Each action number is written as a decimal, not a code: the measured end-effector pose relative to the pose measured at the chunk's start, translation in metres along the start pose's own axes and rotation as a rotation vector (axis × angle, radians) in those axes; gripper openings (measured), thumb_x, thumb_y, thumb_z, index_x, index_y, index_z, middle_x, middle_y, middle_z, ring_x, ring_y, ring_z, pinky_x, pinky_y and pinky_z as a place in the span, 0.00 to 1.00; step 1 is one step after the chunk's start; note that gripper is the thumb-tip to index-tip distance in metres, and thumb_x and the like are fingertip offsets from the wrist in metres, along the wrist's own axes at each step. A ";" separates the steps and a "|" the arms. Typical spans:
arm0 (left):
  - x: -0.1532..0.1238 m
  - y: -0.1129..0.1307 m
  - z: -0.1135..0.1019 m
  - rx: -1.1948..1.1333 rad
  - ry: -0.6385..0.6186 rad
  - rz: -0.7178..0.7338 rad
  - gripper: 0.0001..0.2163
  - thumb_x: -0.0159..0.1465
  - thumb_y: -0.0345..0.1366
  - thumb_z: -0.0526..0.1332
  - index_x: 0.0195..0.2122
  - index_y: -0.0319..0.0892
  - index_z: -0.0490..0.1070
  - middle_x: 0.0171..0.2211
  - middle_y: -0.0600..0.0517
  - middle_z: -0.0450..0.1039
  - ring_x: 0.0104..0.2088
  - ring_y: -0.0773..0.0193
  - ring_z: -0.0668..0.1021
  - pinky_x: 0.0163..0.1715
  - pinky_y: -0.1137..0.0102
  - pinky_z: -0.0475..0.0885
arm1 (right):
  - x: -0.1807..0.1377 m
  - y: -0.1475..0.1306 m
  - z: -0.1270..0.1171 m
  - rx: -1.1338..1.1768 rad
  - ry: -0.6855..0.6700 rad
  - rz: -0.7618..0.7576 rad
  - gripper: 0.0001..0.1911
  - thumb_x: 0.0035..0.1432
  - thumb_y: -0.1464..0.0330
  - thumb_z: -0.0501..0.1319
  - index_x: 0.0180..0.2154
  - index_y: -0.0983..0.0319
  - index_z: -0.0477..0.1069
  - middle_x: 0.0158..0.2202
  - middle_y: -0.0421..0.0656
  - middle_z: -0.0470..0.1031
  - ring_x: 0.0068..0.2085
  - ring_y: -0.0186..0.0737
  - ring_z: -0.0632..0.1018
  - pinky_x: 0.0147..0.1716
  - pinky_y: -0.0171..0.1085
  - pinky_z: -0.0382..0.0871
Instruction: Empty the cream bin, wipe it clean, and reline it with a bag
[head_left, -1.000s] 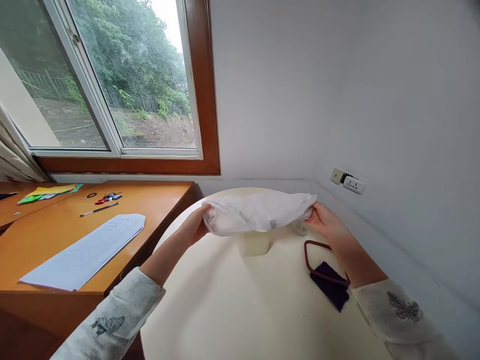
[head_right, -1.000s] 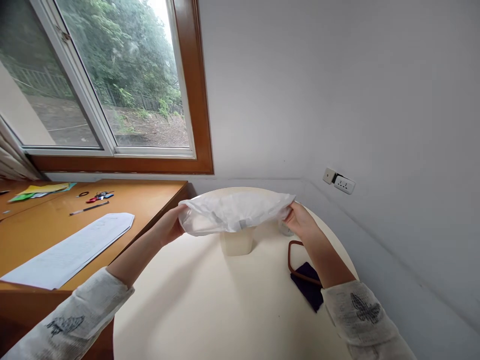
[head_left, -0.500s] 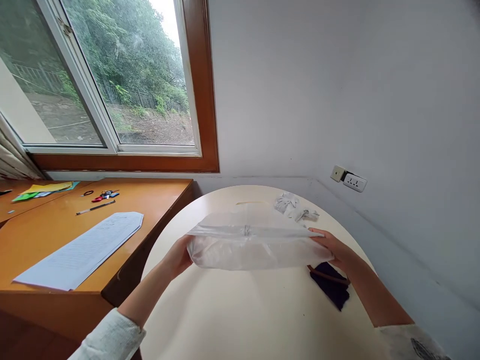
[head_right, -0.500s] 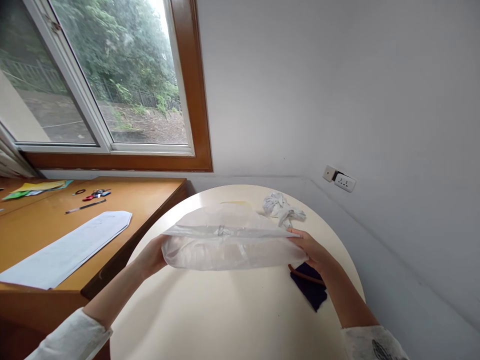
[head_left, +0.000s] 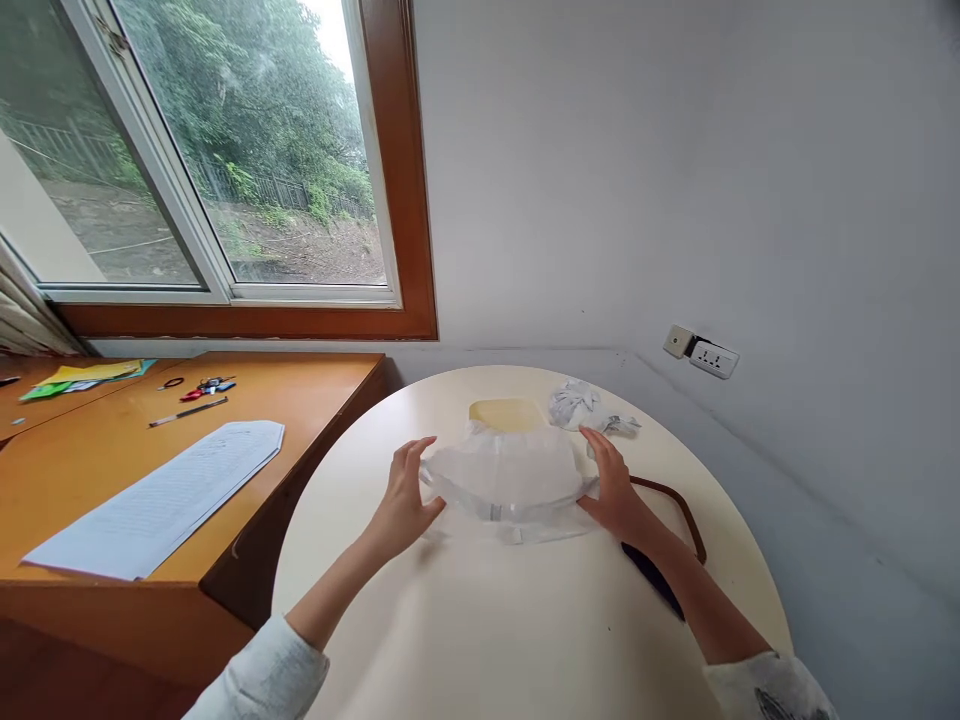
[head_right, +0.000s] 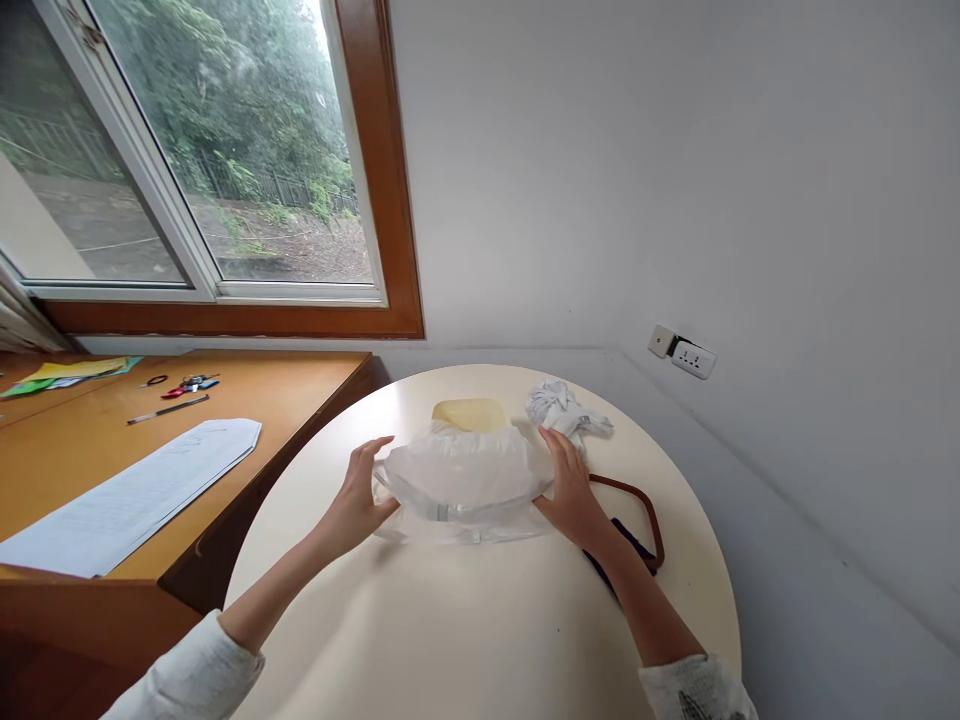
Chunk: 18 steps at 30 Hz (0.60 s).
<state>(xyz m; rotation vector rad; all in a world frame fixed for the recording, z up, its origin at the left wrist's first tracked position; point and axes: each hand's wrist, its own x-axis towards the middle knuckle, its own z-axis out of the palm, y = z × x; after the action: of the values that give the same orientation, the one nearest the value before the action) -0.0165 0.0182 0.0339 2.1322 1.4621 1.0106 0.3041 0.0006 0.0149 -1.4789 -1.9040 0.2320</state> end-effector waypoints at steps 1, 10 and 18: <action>0.000 0.002 0.002 0.044 0.029 0.044 0.30 0.54 0.32 0.59 0.57 0.51 0.50 0.56 0.44 0.50 0.58 0.51 0.57 0.53 0.53 0.61 | 0.000 -0.004 0.001 -0.016 0.020 -0.032 0.40 0.51 0.69 0.55 0.62 0.52 0.41 0.63 0.45 0.46 0.63 0.49 0.49 0.58 0.55 0.49; 0.015 0.026 0.004 -0.071 0.185 0.125 0.10 0.56 0.31 0.52 0.39 0.44 0.65 0.42 0.48 0.68 0.43 0.58 0.71 0.39 0.64 0.69 | 0.014 -0.012 0.000 0.302 0.246 -0.010 0.21 0.45 0.76 0.48 0.38 0.58 0.72 0.52 0.45 0.65 0.52 0.46 0.67 0.47 0.44 0.64; 0.056 0.052 0.005 -0.562 0.202 -0.182 0.04 0.51 0.31 0.52 0.21 0.43 0.58 0.18 0.57 0.57 0.21 0.69 0.61 0.21 0.75 0.56 | 0.064 -0.017 0.011 0.813 0.189 0.509 0.17 0.40 0.69 0.49 0.34 0.60 0.68 0.25 0.39 0.71 0.26 0.37 0.70 0.27 0.35 0.65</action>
<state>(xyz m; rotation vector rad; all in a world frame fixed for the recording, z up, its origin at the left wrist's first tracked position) 0.0327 0.0494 0.0833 1.5103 1.2343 1.3979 0.2779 0.0560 0.0428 -1.2984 -1.0361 0.9371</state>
